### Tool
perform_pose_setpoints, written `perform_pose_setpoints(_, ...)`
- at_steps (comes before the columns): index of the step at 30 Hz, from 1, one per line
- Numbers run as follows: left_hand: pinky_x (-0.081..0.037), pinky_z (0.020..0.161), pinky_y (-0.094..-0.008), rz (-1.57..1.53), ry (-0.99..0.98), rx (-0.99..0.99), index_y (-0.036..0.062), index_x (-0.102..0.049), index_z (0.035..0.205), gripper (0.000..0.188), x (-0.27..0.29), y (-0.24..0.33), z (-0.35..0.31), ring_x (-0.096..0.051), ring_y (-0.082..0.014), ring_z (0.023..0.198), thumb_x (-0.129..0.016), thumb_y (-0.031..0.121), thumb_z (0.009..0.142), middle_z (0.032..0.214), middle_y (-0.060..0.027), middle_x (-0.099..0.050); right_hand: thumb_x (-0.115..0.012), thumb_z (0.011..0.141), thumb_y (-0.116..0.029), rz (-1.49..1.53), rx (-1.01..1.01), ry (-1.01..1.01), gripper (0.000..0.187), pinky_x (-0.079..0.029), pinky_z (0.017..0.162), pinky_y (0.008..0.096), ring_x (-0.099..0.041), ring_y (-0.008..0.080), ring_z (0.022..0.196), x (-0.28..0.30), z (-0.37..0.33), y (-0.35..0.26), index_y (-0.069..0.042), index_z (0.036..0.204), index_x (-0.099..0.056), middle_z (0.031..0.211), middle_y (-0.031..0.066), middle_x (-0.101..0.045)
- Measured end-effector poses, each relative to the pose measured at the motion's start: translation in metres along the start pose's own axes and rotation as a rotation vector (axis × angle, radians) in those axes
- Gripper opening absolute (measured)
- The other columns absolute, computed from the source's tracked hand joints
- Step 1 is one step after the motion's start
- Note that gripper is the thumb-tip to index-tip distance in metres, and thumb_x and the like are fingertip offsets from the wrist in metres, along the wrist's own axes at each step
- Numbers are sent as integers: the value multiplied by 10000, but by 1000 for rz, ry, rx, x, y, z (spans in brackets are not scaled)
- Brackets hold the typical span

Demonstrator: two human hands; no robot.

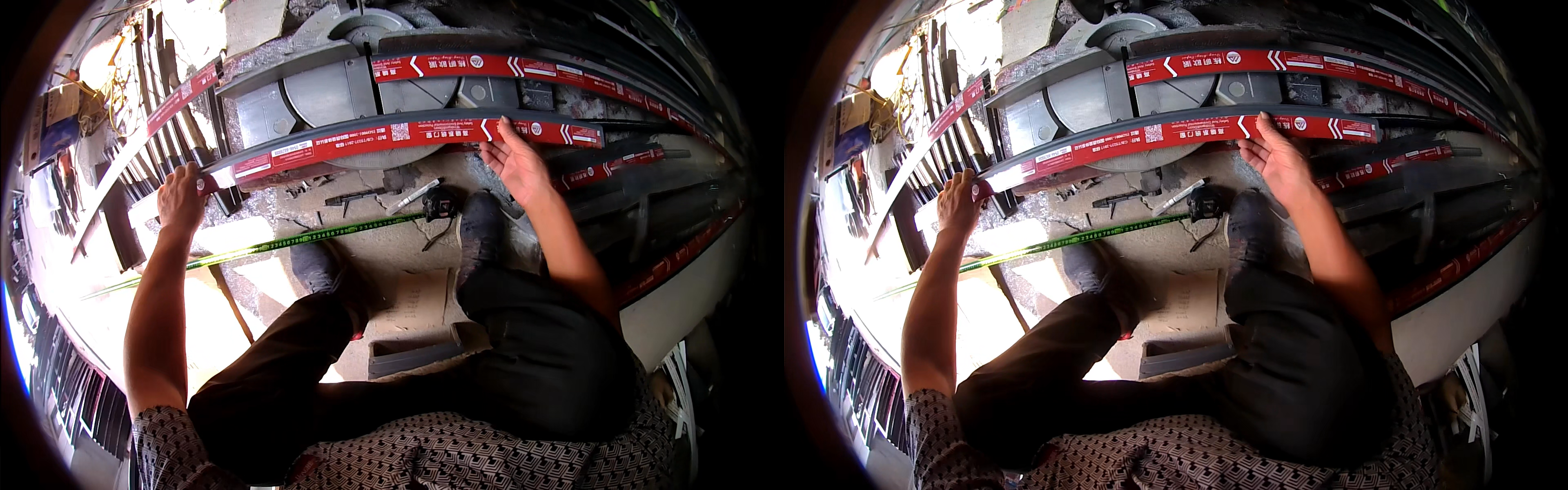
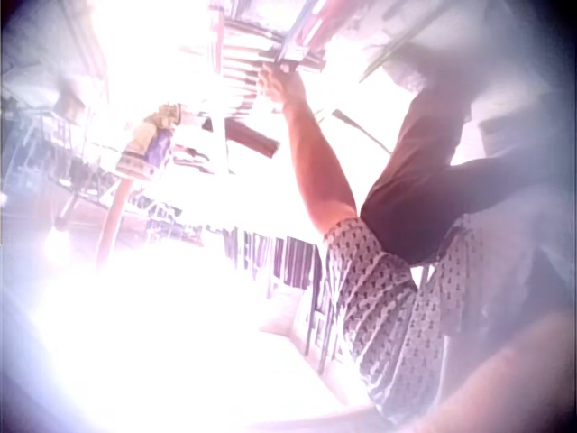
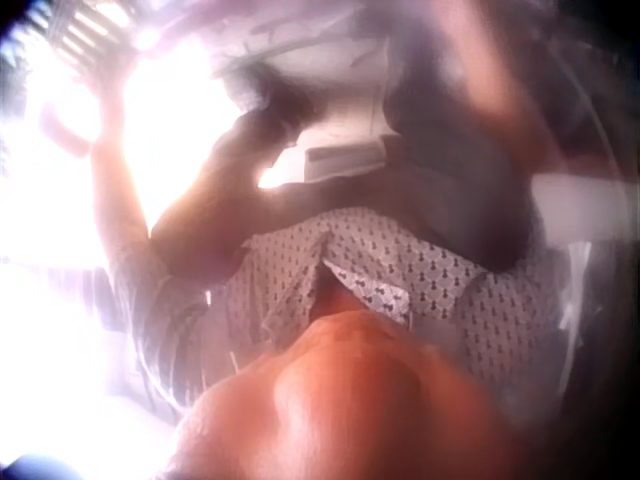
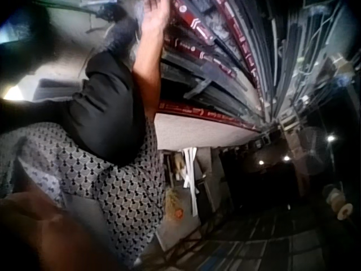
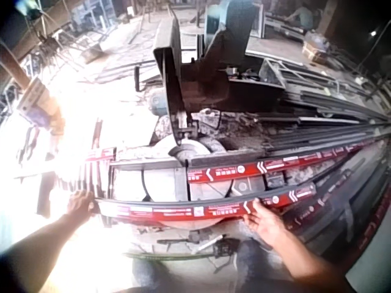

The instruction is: The person measures a long strip of red and black molding using a green tape measure and marks it with a white marker. They then position the strip on a miter saw and cut it. The person repeats this process with another strip of molding.

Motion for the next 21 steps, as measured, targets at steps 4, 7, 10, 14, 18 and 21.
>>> perform_pose_setpoints(4, -505, 897, -465, -2, 11, -9, 104, -578, 1214, 465, -2, 0, -1, -641, -321, 1103, -829, 200, 835, 1129, -106, -644, -776, 950, -385, 16, 36, -54, 336, -574, 856, 337, -692, 178, 942, -5, -1, 0, -128, 1147, -684, 1032, 43, -703)
perform_pose_setpoints(7, -502, 922, -460, -9, 41, -16, 96, -564, 1301, 564, -2, 3, -2, -630, -320, 1132, -841, 214, 823, 1157, -116, -635, -760, 960, -400, 38, 12, -74, 338, -566, 873, 343, -685, 176, 959, -7, -4, 6, -140, 1159, -679, 1036, 42, -695)
perform_pose_setpoints(10, -500, 935, -460, -7, 43, -64, 84, -558, 1318, 603, -2, 11, -2, -623, -321, 1149, -853, 225, 810, 1183, -119, -635, -752, 969, -385, 47, -9, -120, 314, -565, 875, 346, -685, 177, 959, -10, -8, 11, -151, 1164, -678, 1025, 38, -689)
perform_pose_setpoints(14, -498, 951, -456, -16, 75, -100, 88, -561, 1311, 606, -4, 11, -3, -616, -328, 1169, -859, 212, 797, 1207, -113, -636, -748, 974, -372, 85, 14, -134, 283, -572, 859, 348, -684, 175, 958, -6, -11, 13, -143, 1128, -686, 1021, 43, -689)
perform_pose_setpoints(18, -499, 955, -457, -44, 2, -63, 94, -586, 1274, 552, 0, 14, 2, -618, -332, 1167, -850, 199, 801, 1189, -111, -647, -747, 976, -368, 31, 113, -62, 273, -582, 824, 342, -691, 174, 914, 4, -7, 0, -121, 1078, -694, 979, 50, -699)
perform_pose_setpoints(21, -501, 948, -456, -47, -14, -34, 95, -608, 1257, 510, 3, 13, 2, -626, -331, 1156, -833, 181, 808, 1169, -109, -660, -748, 974, -377, -57, 128, 2, 291, -589, 793, 335, -695, 173, 866, 2, -4, -8, -101, 1053, -695, 935, 55, -703)
Point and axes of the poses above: each hand's wrist, its own z-axis towards the middle knuckle, its own x-axis out of the back of the hand, y = z × x, the point moved 10 cm from there along z, towards the middle knuckle
